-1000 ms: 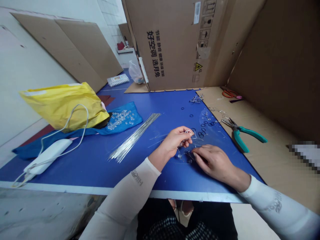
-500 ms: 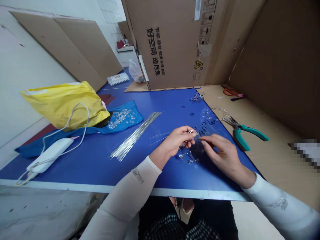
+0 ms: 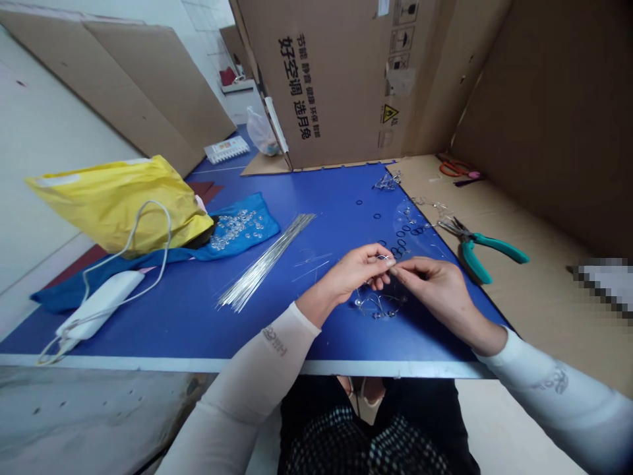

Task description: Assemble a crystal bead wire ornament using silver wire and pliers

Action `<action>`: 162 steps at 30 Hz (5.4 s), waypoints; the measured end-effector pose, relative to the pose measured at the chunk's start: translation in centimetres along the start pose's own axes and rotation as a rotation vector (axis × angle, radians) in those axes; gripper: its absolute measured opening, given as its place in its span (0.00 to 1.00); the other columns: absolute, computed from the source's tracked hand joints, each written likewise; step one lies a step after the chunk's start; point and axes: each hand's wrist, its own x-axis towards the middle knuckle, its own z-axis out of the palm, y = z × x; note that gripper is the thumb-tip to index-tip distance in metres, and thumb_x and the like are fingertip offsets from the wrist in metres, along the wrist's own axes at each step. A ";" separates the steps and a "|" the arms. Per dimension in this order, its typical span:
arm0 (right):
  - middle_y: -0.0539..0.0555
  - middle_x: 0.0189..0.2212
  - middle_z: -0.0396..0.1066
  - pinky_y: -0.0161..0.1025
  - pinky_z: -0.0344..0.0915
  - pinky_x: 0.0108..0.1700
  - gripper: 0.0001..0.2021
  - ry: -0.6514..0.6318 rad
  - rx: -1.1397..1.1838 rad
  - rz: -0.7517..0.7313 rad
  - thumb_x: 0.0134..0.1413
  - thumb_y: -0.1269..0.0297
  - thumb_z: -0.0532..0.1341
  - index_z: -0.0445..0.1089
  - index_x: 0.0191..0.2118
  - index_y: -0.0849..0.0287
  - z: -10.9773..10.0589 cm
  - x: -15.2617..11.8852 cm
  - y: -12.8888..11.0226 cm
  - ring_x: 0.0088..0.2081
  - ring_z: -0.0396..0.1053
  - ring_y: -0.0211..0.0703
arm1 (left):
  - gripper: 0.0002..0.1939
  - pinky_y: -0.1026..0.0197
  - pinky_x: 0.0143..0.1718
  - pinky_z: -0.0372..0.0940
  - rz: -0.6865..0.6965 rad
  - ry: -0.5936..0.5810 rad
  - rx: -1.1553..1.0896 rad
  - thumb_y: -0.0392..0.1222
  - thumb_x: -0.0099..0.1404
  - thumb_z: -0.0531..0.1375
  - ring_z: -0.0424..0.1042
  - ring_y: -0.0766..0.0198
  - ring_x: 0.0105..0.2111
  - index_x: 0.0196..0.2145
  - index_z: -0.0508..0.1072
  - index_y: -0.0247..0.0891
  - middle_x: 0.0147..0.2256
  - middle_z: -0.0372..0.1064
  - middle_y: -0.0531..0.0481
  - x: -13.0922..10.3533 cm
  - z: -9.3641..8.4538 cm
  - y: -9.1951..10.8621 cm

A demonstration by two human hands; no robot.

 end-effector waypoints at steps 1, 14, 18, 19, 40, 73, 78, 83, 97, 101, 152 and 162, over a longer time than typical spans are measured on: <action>0.52 0.25 0.79 0.38 0.67 0.29 0.12 -0.005 0.011 0.022 0.57 0.55 0.64 0.81 0.29 0.55 0.0 0.0 0.0 0.26 0.74 0.42 | 0.05 0.68 0.26 0.60 0.003 0.007 0.010 0.40 0.69 0.61 0.67 0.74 0.21 0.37 0.70 0.36 0.24 0.69 0.55 0.0 0.0 0.0; 0.53 0.22 0.76 0.36 0.58 0.23 0.16 -0.016 0.076 0.211 0.53 0.51 0.64 0.79 0.26 0.58 0.7 0.1 0.2 0.21 0.65 0.37 | 0.08 0.67 0.24 0.60 0.077 0.073 0.180 0.44 0.70 0.58 0.66 0.71 0.22 0.37 0.70 0.38 0.24 0.67 0.56 0.2 0.8 -0.6; 0.54 0.22 0.75 0.36 0.56 0.23 0.17 -0.029 0.092 0.253 0.50 0.50 0.64 0.79 0.27 0.59 0.8 0.1 0.1 0.22 0.63 0.37 | 0.10 0.67 0.25 0.59 0.146 0.138 0.377 0.45 0.72 0.55 0.65 0.72 0.22 0.35 0.71 0.38 0.24 0.66 0.56 -0.2 1.2 -0.4; 0.54 0.22 0.75 0.36 0.55 0.23 0.17 -0.026 0.094 0.267 0.50 0.50 0.64 0.79 0.26 0.59 0.8 0.1 0.1 0.22 0.62 0.37 | 0.11 0.67 0.26 0.58 0.160 0.151 0.418 0.45 0.72 0.55 0.65 0.73 0.22 0.35 0.71 0.38 0.24 0.66 0.56 -0.3 1.3 -0.4; 0.49 0.22 0.67 0.39 0.55 0.31 0.12 0.079 0.379 0.425 0.37 0.54 0.70 0.70 0.22 0.55 -0.7 1.1 0.2 0.27 0.59 0.38 | 0.18 0.61 0.40 0.63 0.057 -0.098 -0.066 0.25 0.56 0.61 0.73 0.68 0.35 0.44 0.69 0.33 0.38 0.76 0.45 -0.2 -1.0 0.4; 0.50 0.23 0.70 0.39 0.59 0.31 0.13 -0.008 0.159 0.242 0.45 0.50 0.67 0.75 0.27 0.56 -2.1 1.6 0.2 0.26 0.62 0.39 | 0.08 0.65 0.33 0.65 -0.090 0.102 -0.157 0.25 0.66 0.56 0.74 0.71 0.29 0.40 0.73 0.29 0.33 0.75 0.47 -0.4 -0.2 1.7; 0.49 0.21 0.66 0.39 0.57 0.28 0.13 0.023 0.066 0.198 0.50 0.51 0.65 0.75 0.29 0.57 -2.0 1.4 -0.2 0.25 0.59 0.39 | 0.05 0.65 0.32 0.66 -0.055 0.060 -0.159 0.29 0.66 0.60 0.74 0.69 0.30 0.40 0.74 0.30 0.34 0.75 0.46 -0.5 -0.4 1.3; 0.49 0.21 0.66 0.39 0.57 0.29 0.14 0.004 0.061 0.210 0.49 0.51 0.63 0.74 0.28 0.57 -1.8 1.4 0.0 0.25 0.59 0.38 | 0.05 0.66 0.30 0.66 -0.036 0.041 -0.149 0.36 0.66 0.64 0.75 0.68 0.29 0.37 0.72 0.32 0.32 0.74 0.48 -0.3 -0.5 0.8; 0.48 0.20 0.64 0.39 0.56 0.28 0.12 0.002 0.041 0.188 0.49 0.52 0.62 0.71 0.27 0.56 -1.6 1.2 0.0 0.24 0.58 0.38 | 0.07 0.66 0.29 0.67 0.003 0.042 -0.120 0.40 0.67 0.63 0.75 0.68 0.29 0.36 0.71 0.33 0.32 0.75 0.48 0.1 -0.6 0.1; 0.48 0.21 0.64 0.39 0.57 0.29 0.12 -0.005 0.056 0.190 0.50 0.52 0.62 0.71 0.27 0.55 -1.7 1.3 0.0 0.24 0.58 0.38 | 0.08 0.66 0.29 0.67 0.010 0.030 -0.116 0.41 0.67 0.64 0.75 0.68 0.28 0.37 0.71 0.33 0.31 0.75 0.48 0.0 -0.6 0.2; 0.48 0.21 0.65 0.40 0.51 0.31 0.10 -0.008 0.384 0.388 0.40 0.56 0.67 0.68 0.21 0.55 -0.8 0.8 -0.5 0.27 0.56 0.38 | 0.07 0.66 0.27 0.69 0.069 0.098 -0.033 0.41 0.67 0.63 0.73 0.70 0.24 0.38 0.71 0.35 0.28 0.72 0.52 0.0 -0.1 0.3; 0.48 0.20 0.65 0.39 0.51 0.31 0.08 -0.061 0.399 0.428 0.39 0.59 0.65 0.69 0.20 0.57 -0.6 0.7 -0.6 0.26 0.56 0.36 | 0.06 0.66 0.28 0.67 0.088 0.120 0.043 0.38 0.69 0.60 0.73 0.71 0.24 0.34 0.72 0.34 0.26 0.71 0.53 -0.1 0.2 0.3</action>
